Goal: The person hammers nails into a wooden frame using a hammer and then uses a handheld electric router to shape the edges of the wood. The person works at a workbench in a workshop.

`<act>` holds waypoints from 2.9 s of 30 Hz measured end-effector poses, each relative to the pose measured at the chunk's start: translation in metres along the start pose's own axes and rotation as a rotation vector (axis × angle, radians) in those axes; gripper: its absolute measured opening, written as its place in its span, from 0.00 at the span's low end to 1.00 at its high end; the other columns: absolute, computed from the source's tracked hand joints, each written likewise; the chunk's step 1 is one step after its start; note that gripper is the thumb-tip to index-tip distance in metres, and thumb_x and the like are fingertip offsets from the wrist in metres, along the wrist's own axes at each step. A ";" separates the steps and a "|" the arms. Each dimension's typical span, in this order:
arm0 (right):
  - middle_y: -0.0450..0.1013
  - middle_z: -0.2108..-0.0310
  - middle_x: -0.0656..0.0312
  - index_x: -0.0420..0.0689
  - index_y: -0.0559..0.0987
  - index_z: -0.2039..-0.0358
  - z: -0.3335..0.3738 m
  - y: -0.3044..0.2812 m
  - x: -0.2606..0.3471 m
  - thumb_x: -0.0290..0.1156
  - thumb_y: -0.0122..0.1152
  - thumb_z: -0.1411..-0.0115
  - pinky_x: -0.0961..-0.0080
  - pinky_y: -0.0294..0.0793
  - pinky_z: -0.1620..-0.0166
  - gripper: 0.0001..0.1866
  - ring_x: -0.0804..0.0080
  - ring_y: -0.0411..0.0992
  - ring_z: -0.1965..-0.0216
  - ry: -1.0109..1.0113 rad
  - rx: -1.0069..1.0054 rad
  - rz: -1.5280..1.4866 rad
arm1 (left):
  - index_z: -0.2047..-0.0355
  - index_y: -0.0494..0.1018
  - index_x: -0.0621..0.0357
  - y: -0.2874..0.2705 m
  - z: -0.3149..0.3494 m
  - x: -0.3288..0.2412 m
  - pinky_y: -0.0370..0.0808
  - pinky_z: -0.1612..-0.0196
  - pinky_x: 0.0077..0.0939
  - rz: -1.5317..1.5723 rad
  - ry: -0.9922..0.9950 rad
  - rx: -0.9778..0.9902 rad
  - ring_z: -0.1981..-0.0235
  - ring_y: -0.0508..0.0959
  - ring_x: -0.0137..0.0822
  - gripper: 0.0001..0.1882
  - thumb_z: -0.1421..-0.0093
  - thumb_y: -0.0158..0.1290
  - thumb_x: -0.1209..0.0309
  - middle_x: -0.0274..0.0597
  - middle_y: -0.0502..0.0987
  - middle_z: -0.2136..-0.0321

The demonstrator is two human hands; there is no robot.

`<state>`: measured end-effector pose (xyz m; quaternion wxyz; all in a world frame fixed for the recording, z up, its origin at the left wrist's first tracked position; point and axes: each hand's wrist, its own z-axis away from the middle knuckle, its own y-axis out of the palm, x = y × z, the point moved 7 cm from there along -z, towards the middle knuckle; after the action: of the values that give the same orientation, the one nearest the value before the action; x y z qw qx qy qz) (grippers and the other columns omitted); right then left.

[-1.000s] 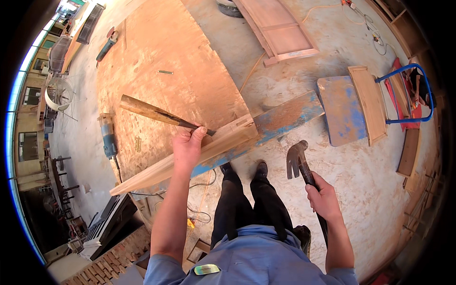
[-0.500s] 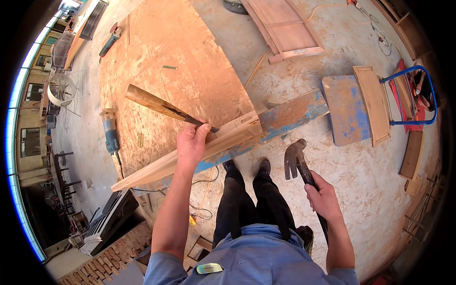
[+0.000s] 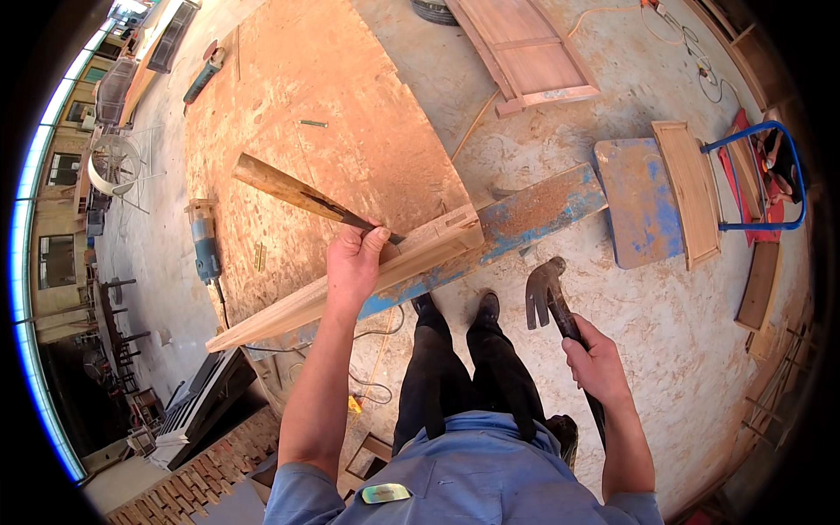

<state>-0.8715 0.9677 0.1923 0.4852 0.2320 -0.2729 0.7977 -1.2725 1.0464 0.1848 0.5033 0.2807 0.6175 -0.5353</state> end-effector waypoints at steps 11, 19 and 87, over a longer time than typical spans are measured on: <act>0.72 0.75 0.67 0.46 0.71 0.37 -0.004 0.003 -0.009 0.33 0.62 0.35 0.78 0.69 0.74 0.26 0.82 0.66 0.79 0.010 0.004 -0.022 | 0.61 0.74 0.60 0.000 0.000 0.011 0.73 0.61 0.21 0.039 0.033 -0.005 0.68 0.74 0.23 0.05 0.34 0.58 0.73 0.31 0.78 0.72; 0.71 0.75 0.67 0.45 0.71 0.37 -0.006 0.004 -0.002 0.33 0.61 0.35 0.78 0.69 0.74 0.26 0.82 0.66 0.79 -0.008 0.004 -0.011 | 0.60 0.74 0.59 0.008 0.000 0.006 0.72 0.64 0.19 0.006 0.076 0.021 0.69 0.71 0.21 0.05 0.34 0.58 0.73 0.28 0.75 0.73; 0.77 0.66 0.44 0.40 0.75 0.44 0.041 -0.009 0.247 0.31 0.69 0.42 0.61 0.75 0.62 0.25 0.43 0.75 0.66 -0.908 -0.116 0.509 | 0.61 0.77 0.56 0.025 0.002 -0.015 0.75 0.67 0.31 -0.197 0.240 -0.087 0.74 0.79 0.41 0.08 0.34 0.58 0.65 0.45 0.79 0.74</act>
<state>-0.9635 1.1045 0.3814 0.1209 0.4536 -0.5473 0.6929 -1.2446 1.0542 0.1892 0.3826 0.2585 0.7204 -0.5176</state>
